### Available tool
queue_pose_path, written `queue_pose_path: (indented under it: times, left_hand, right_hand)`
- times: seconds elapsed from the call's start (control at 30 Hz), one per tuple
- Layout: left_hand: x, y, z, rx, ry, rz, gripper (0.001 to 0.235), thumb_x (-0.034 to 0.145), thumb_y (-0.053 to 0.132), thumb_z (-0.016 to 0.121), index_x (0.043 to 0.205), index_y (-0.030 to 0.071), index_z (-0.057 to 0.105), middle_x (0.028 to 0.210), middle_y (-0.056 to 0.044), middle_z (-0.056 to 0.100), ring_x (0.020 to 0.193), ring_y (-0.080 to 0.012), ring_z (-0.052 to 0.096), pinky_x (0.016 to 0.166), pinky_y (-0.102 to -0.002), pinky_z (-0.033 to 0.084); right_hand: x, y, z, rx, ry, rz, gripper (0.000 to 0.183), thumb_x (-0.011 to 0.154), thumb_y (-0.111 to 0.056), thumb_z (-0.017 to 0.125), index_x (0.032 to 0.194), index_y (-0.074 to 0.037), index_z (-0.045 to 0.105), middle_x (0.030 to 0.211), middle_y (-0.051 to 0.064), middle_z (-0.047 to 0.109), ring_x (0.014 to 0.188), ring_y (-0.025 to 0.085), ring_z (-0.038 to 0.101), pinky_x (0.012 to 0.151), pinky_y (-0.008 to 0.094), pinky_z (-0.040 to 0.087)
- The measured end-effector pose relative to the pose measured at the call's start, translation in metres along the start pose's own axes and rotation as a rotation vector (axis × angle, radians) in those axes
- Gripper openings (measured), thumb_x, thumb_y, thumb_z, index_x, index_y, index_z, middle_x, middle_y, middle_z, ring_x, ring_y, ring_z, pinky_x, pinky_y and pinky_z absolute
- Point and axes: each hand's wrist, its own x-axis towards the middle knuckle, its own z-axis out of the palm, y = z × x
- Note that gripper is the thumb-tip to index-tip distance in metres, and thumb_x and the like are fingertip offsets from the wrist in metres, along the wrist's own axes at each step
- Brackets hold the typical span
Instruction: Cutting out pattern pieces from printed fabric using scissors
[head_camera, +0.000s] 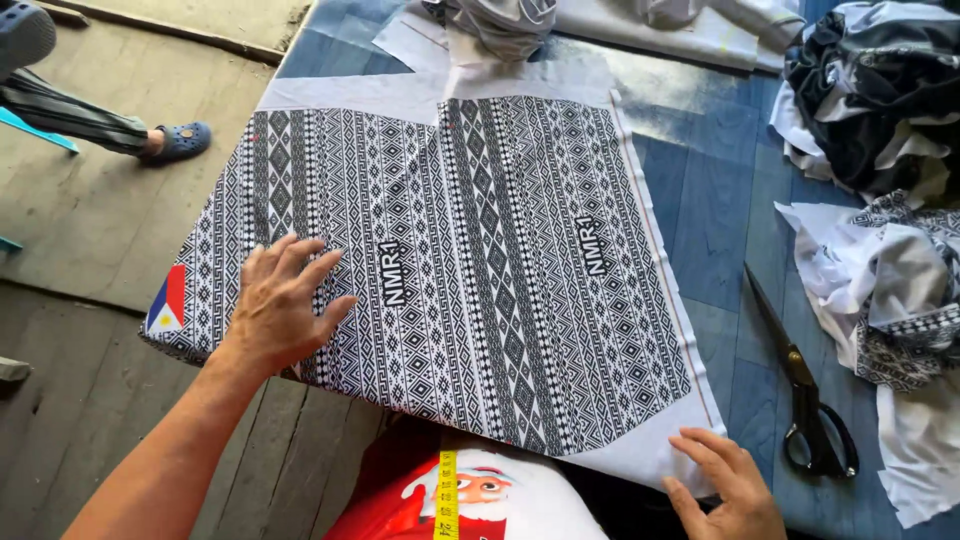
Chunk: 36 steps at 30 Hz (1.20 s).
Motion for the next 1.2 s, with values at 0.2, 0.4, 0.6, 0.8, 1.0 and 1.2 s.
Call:
queue_pose_path:
  times: [0.2, 0.4, 0.6, 0.8, 1.0, 1.2]
  left_hand:
    - [0.021, 0.004, 0.004, -0.038, -0.104, -0.024, 0.071, 0.089, 0.058, 0.056, 0.149, 0.020, 0.048, 0.160, -0.007, 0.041, 0.146, -0.0383, 0.034, 0.113, -0.065, 0.024]
    - [0.067, 0.003, 0.005, 0.075, 0.080, 0.050, 0.049, 0.094, 0.051, 0.062, 0.127, 0.015, 0.070, 0.112, -0.010, 0.069, 0.102, -0.0321, 0.061, 0.081, -0.048, 0.044]
    - [0.213, 0.032, 0.016, -0.293, 0.035, 0.218, 0.038, 0.102, 0.019, 0.055, 0.136, 0.005, 0.061, 0.140, -0.019, 0.058, 0.124, -0.0351, 0.057, 0.102, -0.057, 0.041]
    - [0.343, 0.035, 0.068, -0.354, -0.158, 0.084, 0.041, 0.100, 0.022, 0.046, 0.136, 0.023, 0.065, 0.138, -0.008, 0.063, 0.121, -0.0355, 0.058, 0.101, -0.046, 0.043]
    - [0.379, 0.030, 0.043, -0.037, -0.458, -0.100, 0.053, 0.106, 0.034, 0.034, 0.157, 0.021, 0.034, 0.163, -0.006, 0.033, 0.145, -0.0369, 0.033, 0.116, -0.054, 0.028]
    - [0.357, 0.062, 0.049, 0.037, -0.320, -0.257, 0.056, 0.103, 0.027, 0.035, 0.155, 0.012, 0.024, 0.163, -0.019, 0.020, 0.146, -0.0498, 0.021, 0.118, -0.070, 0.013]
  right_hand:
    - [-0.004, 0.009, 0.008, -0.073, 0.038, -0.117, 0.039, 0.077, -0.027, 0.078, 0.116, -0.020, 0.074, 0.126, -0.003, 0.069, 0.094, 0.016, 0.067, 0.094, 0.030, 0.052]
    - [-0.023, 0.013, 0.009, -0.131, 0.141, -0.102, 0.036, 0.078, -0.029, 0.078, 0.114, -0.022, 0.074, 0.128, -0.006, 0.069, 0.083, 0.016, 0.065, 0.087, 0.028, 0.052]
    - [-0.022, 0.002, 0.005, -0.133, 0.185, -0.064, 0.038, 0.079, -0.026, 0.078, 0.116, -0.019, 0.074, 0.126, -0.002, 0.071, 0.091, 0.018, 0.066, 0.093, 0.030, 0.053]
    - [-0.032, -0.001, 0.010, -0.224, 0.239, -0.057, 0.031, 0.081, -0.026, 0.076, 0.112, -0.020, 0.074, 0.123, -0.004, 0.072, 0.092, 0.016, 0.067, 0.089, 0.029, 0.052]
    - [-0.035, -0.005, 0.020, -0.271, 0.303, -0.023, 0.027, 0.082, -0.027, 0.075, 0.109, -0.021, 0.074, 0.126, -0.004, 0.071, 0.092, 0.015, 0.062, 0.089, 0.026, 0.051]
    - [-0.035, -0.012, 0.022, -0.279, 0.349, -0.008, 0.024, 0.083, -0.028, 0.075, 0.105, -0.019, 0.075, 0.122, -0.002, 0.073, 0.093, 0.013, 0.064, 0.091, 0.028, 0.049]
